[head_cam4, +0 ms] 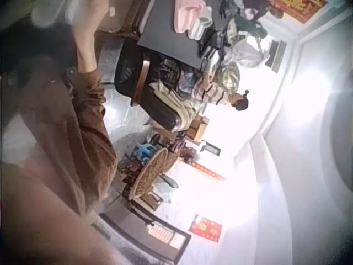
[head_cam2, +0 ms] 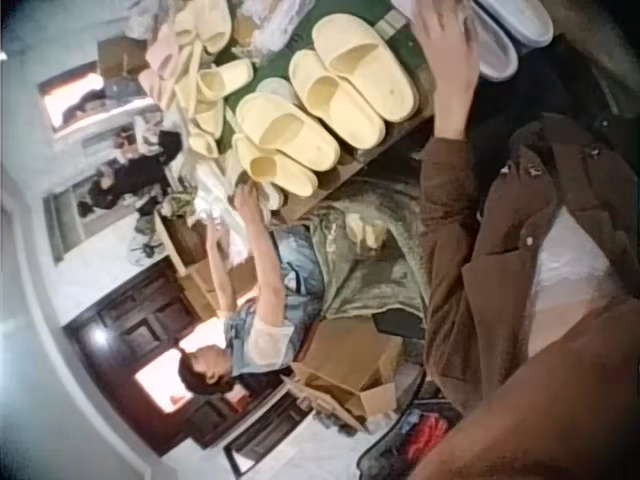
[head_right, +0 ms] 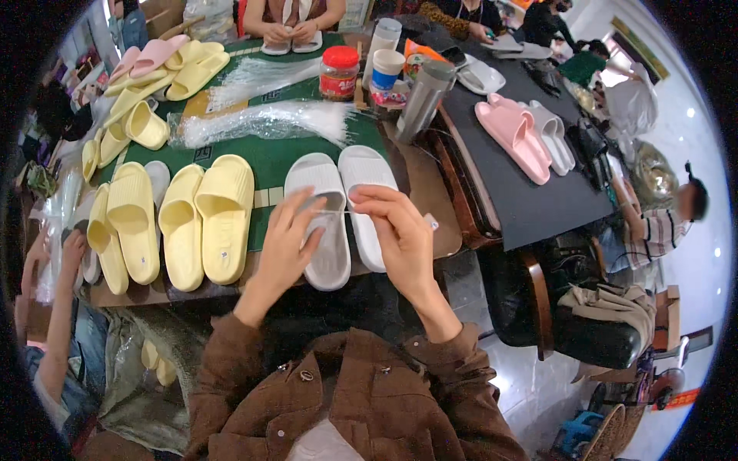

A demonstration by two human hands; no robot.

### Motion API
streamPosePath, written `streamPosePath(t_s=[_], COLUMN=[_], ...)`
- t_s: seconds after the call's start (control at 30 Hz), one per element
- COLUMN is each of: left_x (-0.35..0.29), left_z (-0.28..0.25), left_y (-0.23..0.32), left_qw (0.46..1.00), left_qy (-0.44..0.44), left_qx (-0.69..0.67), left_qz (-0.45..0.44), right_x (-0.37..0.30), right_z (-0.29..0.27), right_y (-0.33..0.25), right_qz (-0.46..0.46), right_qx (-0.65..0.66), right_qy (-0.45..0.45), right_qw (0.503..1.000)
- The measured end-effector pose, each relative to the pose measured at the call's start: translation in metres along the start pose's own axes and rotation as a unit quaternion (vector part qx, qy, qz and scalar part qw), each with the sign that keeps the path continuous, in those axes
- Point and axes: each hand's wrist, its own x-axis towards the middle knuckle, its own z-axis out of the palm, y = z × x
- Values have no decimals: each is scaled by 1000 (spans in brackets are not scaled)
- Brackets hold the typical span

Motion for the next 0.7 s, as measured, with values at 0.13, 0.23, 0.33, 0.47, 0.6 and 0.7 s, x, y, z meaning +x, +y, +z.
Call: streamPosePath(t_s=[0.13, 0.23, 0.33, 0.47, 0.6, 0.7], left_x=[-22, -31, -31, -24, -26, -29], left_z=[-12, 2, 8, -12, -23, -27], left_y=[43, 56, 75, 66, 70, 59], left_qw=[926, 730, 565, 523, 573, 640], left_qy=[-127, -152, -75, -138, 3, 55], left_qx=[-314, -602, -740, -780, -748, -691], left_qz=[-170, -286, -357, -315, -334, -332], right_x=[-1, -15, -36, -51, -54, -58], right_z=[9, 14, 22, 20, 5, -3], right_y=[-31, -46, -51, -53, -54, -50], right_qz=[21, 44, 47, 50, 119, 154], right_qx=[37, 59, 77, 125, 154, 154], right_qy=[41, -6, -59, -133, -140, -148], right_qw=[998, 997, 994, 982, 971, 965])
